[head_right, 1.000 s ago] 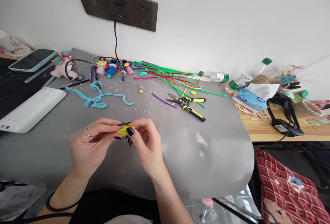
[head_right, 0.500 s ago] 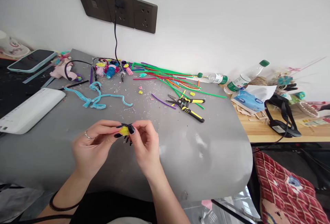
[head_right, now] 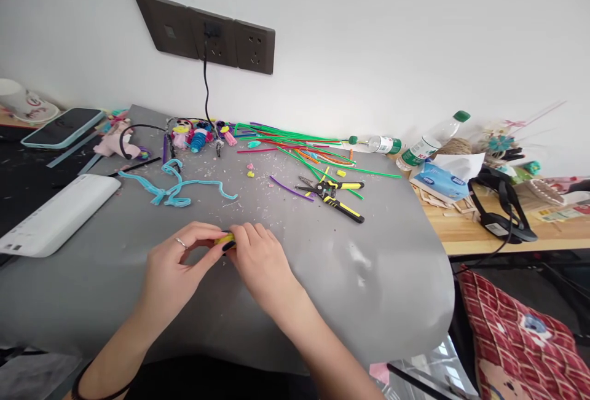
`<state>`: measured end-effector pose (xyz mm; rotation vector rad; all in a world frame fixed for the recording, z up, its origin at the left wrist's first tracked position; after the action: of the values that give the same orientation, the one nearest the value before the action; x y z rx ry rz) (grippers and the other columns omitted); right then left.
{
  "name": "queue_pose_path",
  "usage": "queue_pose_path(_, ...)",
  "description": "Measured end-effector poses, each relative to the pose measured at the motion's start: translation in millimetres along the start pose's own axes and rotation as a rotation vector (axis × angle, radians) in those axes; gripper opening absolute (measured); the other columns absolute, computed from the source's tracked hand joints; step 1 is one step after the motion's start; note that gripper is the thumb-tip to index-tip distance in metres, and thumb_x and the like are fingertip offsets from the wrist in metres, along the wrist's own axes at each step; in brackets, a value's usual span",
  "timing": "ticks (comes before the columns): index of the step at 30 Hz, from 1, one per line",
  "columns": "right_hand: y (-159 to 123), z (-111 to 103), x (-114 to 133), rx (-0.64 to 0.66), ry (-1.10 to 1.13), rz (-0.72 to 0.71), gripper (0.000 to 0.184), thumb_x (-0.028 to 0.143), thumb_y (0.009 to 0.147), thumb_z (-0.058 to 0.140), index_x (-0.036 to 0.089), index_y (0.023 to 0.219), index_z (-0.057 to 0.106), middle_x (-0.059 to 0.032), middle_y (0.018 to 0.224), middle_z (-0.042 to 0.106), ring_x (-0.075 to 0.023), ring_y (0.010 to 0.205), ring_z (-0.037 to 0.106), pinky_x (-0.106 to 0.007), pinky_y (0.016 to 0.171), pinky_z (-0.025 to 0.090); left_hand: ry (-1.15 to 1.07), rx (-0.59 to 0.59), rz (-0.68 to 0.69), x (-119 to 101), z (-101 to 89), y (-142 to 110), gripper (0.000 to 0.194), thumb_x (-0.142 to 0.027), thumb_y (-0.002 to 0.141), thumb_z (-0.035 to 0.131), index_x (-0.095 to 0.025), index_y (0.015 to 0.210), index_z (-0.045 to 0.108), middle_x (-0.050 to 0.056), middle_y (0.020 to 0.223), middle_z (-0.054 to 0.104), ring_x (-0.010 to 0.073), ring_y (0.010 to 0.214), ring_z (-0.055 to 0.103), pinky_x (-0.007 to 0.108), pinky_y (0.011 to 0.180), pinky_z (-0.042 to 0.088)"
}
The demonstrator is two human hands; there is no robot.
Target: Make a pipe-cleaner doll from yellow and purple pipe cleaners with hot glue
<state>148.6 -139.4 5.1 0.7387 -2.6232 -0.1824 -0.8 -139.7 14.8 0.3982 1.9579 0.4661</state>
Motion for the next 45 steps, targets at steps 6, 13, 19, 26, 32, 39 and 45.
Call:
queue_pose_path(6,5,-7,-5,0.115,-0.020,-0.037,0.015,0.019,0.107,0.051,0.021,0.093,0.054,-0.0035,0.085,0.066,-0.0193,0.075,0.058,-0.031,0.064,0.040,0.402,0.133,0.301,-8,1.5,2,0.012,-0.024,0.107,0.049,-0.021,0.103,0.061,0.001,0.083,0.070,0.0157,0.070,0.066,0.026,0.066,0.052)
queue_pose_path(13,3,-2,2,0.134,-0.022,-0.135,0.027,0.032,0.114,0.034,0.021,0.094,0.049,-0.0031,0.081,0.062,-0.0175,0.066,0.050,-0.031,0.057,0.031,0.564,0.236,0.418,-4,5.8,2,0.034,-0.023,0.111,0.028,-0.023,0.082,0.046,-0.003,0.061,0.056,0.0163,0.051,0.057,0.027,0.049,0.038)
queue_pose_path(19,6,-1,5,0.164,-0.123,-0.138,0.026,0.028,0.114,0.033,0.019,0.097,0.051,-0.0044,0.077,0.064,-0.0181,0.063,0.052,-0.032,0.055,0.027,0.562,0.207,0.434,-6,0.3,4,0.038,-0.025,0.112,0.028,-0.023,0.078,0.047,-0.003,0.059,0.055,0.0150,0.049,0.052,0.026,0.049,0.035)
queue_pose_path(26,14,-5,3,0.188,-0.153,-0.062,0.023,0.017,0.110,0.035,0.020,0.094,0.051,-0.0037,0.074,0.065,-0.0184,0.063,0.055,-0.032,0.057,0.027,0.559,0.185,0.336,-5,0.3,9,0.037,-0.026,0.110,0.037,-0.022,0.075,0.049,-0.003,0.057,0.055,0.0144,0.050,0.053,0.026,0.050,0.032)
queue_pose_path(32,16,-3,7,0.221,-0.204,-0.054,0.023,0.010,0.106,0.035,0.020,0.095,0.053,-0.0058,0.077,0.068,-0.0199,0.067,0.058,-0.033,0.058,0.029,0.668,0.040,0.314,-2,7.4,4,0.039,-0.024,0.107,0.035,-0.022,0.072,0.052,0.000,0.052,0.056,0.0173,0.048,0.055,0.030,0.048,0.025)
queue_pose_path(39,19,-7,5,0.272,-0.237,-0.010,0.019,0.006,0.101,0.042,0.019,0.097,0.055,-0.0056,0.078,0.071,-0.0202,0.068,0.062,-0.033,0.059,0.029,0.612,0.068,0.335,3,8.8,12,0.040,-0.023,0.104,0.039,-0.022,0.066,0.051,0.000,0.053,0.057,0.0162,0.048,0.053,0.031,0.050,0.024)
queue_pose_path(45,20,-10,0,0.258,-0.217,0.008,0.018,0.003,0.098,0.048,0.020,0.097,0.054,-0.0045,0.077,0.072,-0.0202,0.068,0.066,-0.033,0.060,0.028,0.434,0.175,0.266,9,11.8,22,0.042,-0.026,0.105,0.035,-0.024,0.064,0.045,-0.001,0.052,0.053,0.0157,0.046,0.049,0.031,0.050,0.027)
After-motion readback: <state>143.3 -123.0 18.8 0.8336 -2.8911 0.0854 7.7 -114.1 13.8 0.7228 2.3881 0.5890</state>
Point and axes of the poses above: each hand's wrist, its own y-axis towards the middle knuckle, its own z-axis out of the palm, x = y × z, the point moved 4 cm from there along y, towards the middle knuckle
